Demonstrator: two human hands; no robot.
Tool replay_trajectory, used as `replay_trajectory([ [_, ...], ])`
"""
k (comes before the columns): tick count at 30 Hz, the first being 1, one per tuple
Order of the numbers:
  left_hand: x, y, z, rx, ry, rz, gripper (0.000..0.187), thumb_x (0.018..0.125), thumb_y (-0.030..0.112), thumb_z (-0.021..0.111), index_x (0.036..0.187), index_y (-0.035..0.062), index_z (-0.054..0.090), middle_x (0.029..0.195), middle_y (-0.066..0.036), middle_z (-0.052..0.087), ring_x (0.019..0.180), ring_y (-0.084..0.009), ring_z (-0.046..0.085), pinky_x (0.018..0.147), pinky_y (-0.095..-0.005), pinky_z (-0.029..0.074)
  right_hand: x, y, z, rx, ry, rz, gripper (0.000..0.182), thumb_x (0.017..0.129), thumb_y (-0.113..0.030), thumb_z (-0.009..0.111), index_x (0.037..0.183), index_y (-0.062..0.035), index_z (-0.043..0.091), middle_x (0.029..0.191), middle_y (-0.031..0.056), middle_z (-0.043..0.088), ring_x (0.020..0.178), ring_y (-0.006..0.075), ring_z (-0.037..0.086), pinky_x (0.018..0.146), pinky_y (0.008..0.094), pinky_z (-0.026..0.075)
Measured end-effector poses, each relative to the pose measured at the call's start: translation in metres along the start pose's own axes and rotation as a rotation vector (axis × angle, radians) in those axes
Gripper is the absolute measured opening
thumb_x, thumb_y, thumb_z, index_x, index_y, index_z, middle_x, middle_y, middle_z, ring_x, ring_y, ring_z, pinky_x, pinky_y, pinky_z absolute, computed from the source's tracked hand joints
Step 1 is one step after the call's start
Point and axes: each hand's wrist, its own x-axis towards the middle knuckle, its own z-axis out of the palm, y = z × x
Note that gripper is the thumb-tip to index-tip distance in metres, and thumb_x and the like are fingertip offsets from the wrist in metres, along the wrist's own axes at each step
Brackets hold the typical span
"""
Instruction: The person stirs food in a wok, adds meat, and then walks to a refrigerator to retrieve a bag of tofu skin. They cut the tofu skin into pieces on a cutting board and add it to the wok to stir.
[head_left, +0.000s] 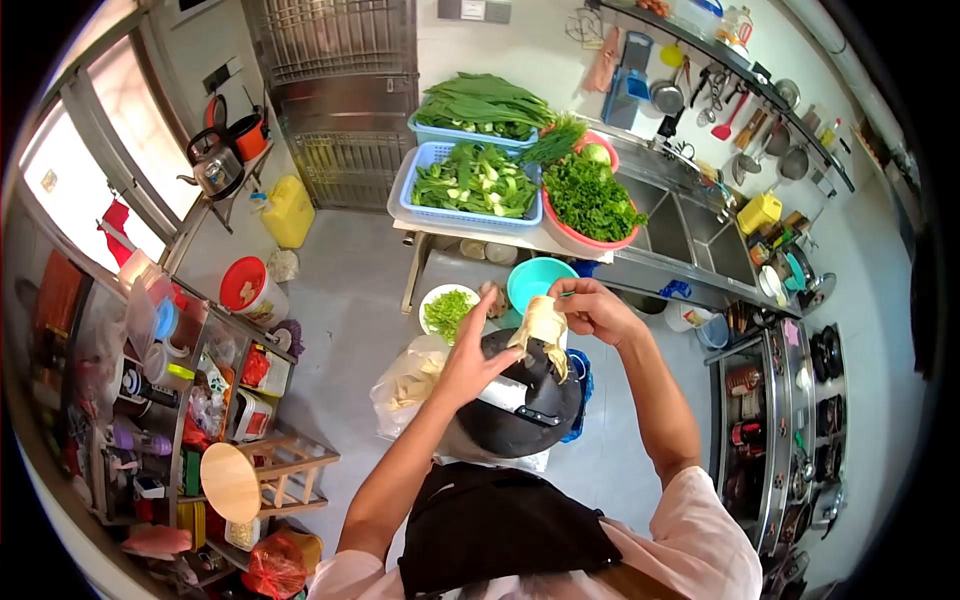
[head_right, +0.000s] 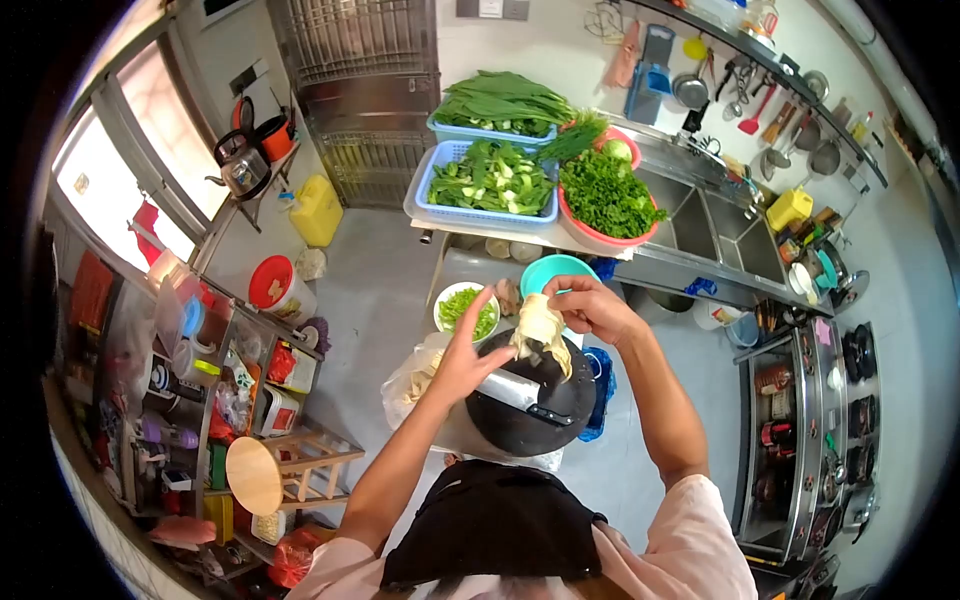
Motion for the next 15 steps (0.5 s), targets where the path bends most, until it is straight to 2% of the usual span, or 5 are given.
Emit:
replay_trajectory([
  [1,0.008,-0.01,0.016,-0.033,-0.074,0.0,0.072,0.079,0.014,0.074,0.14,0.0055,0.037,0.129,-0.014,0.052,0.119,-0.0223,0.049,0.1,-0.0351,0.039,0.0,0.007,-0.008,0.011,0.006,-0.001,0.005,0.086,-0.007,0.059,0.09,-0.0065,0.06,0.058,-0.0049,0.046,0.04,0.002,0.032,0.037,0.0204,0.019],
  [3,0.017,-0.038,0.033,-0.355,-0.39,-0.365,0.058,0.082,0.017,0.072,0.131,0.0013,0.045,0.11,-0.01,0.06,0.101,-0.0184,0.058,0.088,-0.0315,0.047,0.0,0.018,-0.022,-0.11,-0.023,0.099,0.007,0.084,-0.008,0.061,0.09,-0.0056,0.06,0.058,-0.005,0.046,0.041,0.002,0.033,0.038,0.0195,0.019],
  [7,-0.005,-0.067,0.062,-0.556,-0.44,-0.666,0.024,0.087,0.014,0.066,0.107,0.0036,0.058,0.089,0.002,0.059,0.073,-0.0048,0.054,0.066,-0.0206,0.045,0.011,0.063,-0.066,-0.318,-0.002,0.154,0.011,0.085,-0.014,0.06,0.092,-0.0065,0.062,0.059,-0.0048,0.047,0.045,0.0025,0.037,0.04,0.0212,0.022],
  [11,-0.029,-0.1,0.08,-0.403,-0.537,-0.776,0.023,0.087,0.016,0.065,0.106,0.0039,0.059,0.087,0.001,0.059,0.071,-0.0052,0.054,0.064,-0.0217,0.046,0.04,0.13,-0.098,-0.669,-0.04,0.015,0.018,0.077,-0.016,0.064,0.088,-0.003,0.067,0.067,0.0016,0.058,0.055,0.0109,0.051,0.047,0.0261,0.04],
  [15,-0.071,-0.155,0.094,-0.388,-0.401,-0.913,0.023,0.085,0.014,0.065,0.105,0.0041,0.057,0.086,-0.001,0.06,0.069,-0.0089,0.058,0.062,-0.0234,0.049,0.087,0.21,-0.1,-1.079,0.016,-0.059,0.017,0.075,-0.017,0.062,0.088,-0.0062,0.068,0.088,0.0118,0.069,0.079,0.0285,0.065,0.073,0.0369,0.051],
])
